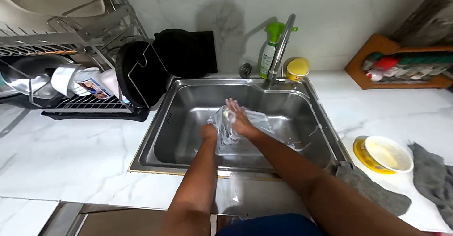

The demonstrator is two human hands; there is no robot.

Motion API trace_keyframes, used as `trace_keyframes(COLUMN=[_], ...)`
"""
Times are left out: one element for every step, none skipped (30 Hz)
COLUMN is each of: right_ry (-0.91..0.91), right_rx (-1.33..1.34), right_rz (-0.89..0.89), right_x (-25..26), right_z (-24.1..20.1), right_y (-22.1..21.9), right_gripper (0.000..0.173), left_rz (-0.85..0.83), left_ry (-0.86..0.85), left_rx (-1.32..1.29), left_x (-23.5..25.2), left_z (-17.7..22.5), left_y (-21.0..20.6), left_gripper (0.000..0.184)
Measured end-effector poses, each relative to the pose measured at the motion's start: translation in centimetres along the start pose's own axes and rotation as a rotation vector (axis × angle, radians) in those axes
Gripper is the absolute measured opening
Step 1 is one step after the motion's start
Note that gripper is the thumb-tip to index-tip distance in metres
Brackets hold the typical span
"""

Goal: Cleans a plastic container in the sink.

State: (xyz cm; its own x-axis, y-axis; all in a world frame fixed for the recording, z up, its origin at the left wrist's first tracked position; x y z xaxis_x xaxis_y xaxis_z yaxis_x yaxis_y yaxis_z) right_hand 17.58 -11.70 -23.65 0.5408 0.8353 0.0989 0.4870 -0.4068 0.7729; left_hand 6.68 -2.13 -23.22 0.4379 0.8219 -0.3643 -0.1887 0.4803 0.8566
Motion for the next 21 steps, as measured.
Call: trace_keyframes(right_ry=[-0.022,-0.084,-0.19,-0.299,-0.379,-0.416,-0.419,-0.381,-0.334,-0.26,-0.171,-0.09,-0.03,0.006,-0.008,-0.051,-0.119,-0.209,-0.308,-0.406,-0.453], right_rx=[-0.053,-0.106,-0.15,-0.201,-0.211,-0.221,-0.23,-0.221,-0.184,-0.126,-0.07,-0.022,0.011,0.025,0.035,0.02,-0.024,-0.078,-0.141,-0.207,-0.266], right_rz=[0.039,0.049,0.025,-0.043,-0.113,-0.159,-0.174,-0.173,-0.18,-0.185,-0.176,-0.154,-0.12,-0.067,-0.029,0.008,0.031,0.021,-0.025,-0.117,-0.213], right_x=[1.0,1.4,0.8,-0.3,-1.5,-2.8,-4.3,-5.8,-7.0,-7.6,-7.7,-7.2,-5.9,-4.0,-2.1,-0.4,0.7,0.7,-0.1,-1.3,-2.4], right_z=[3.0,6.6,10.3,13.1,14.2,13.8,12.4,10.0,6.9,3.5,0.3,-2.1,-3.3,-3.0,-1.6,0.6,3.4,6.3,8.9,10.5,11.0], right_y=[-0.3,-0.3,-0.1,0.5,1.2,1.6,1.8,1.7,1.7,1.7,1.5,1.1,0.6,0.1,0.0,0.1,0.1,0.2,0.5,1.1,1.7], right_gripper=[0.068,0.067,0.064,0.06,0.057,0.056,0.057,0.056,0.057,0.058,0.058,0.058,0.057,0.058,0.06,0.063,0.063,0.06,0.054,0.052,0.05], left_rz=[0.017,0.048,0.081,0.108,0.122,0.125,0.12,0.104,0.083,0.068,0.049,0.03,0.022,0.021,0.023,0.028,0.037,0.054,0.07,0.086,0.102], left_ry=[0.005,0.017,0.029,0.041,0.055,0.059,0.051,0.041,0.031,0.026,0.024,0.02,0.007,-0.004,-0.016,-0.016,-0.013,-0.001,0.004,0.007,0.016], left_rx=[-0.004,-0.021,-0.046,-0.061,-0.068,-0.069,-0.06,-0.041,-0.03,-0.038,-0.045,-0.048,-0.044,-0.043,-0.044,-0.056,-0.054,-0.058,-0.057,-0.066,-0.093], left_x=[0.1,0.2,0.1,0.3,0.6,0.7,0.8,0.8,0.8,0.7,0.6,0.5,0.4,0.5,0.7,0.8,0.8,0.7,0.7,0.7,0.8], left_z=[-0.1,-0.3,-0.5,-0.6,-0.7,-0.7,-0.8,-0.9,-0.8,-0.6,-0.4,-0.1,0.1,0.2,0.1,-0.1,-0.2,-0.3,-0.5,-0.4,-0.3], left_y=[0.2,0.5,0.7,0.8,1.0,1.1,1.3,1.3,1.2,1.2,1.1,0.9,0.7,0.6,0.5,0.6,0.8,1.1,1.2,1.2,1.3], left_gripper=[0.039,0.039,0.038,0.038,0.038,0.038,0.038,0.039,0.039,0.038,0.038,0.039,0.039,0.039,0.039,0.039,0.04,0.039,0.039,0.038,0.037])
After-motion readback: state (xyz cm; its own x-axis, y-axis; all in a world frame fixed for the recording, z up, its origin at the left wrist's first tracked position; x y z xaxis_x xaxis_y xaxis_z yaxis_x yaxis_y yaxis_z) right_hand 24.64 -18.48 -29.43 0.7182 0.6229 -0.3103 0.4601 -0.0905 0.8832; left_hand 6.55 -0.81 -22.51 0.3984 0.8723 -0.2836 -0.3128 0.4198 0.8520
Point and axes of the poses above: each hand's wrist, its own x-axis towards the middle knuckle, its own y-axis out of the back of the hand, z = x × y, the point moved 1 cm from there along x, towards the middle knuckle, and after that the axes turned 5 degrees about z, right-handed, at the moved point
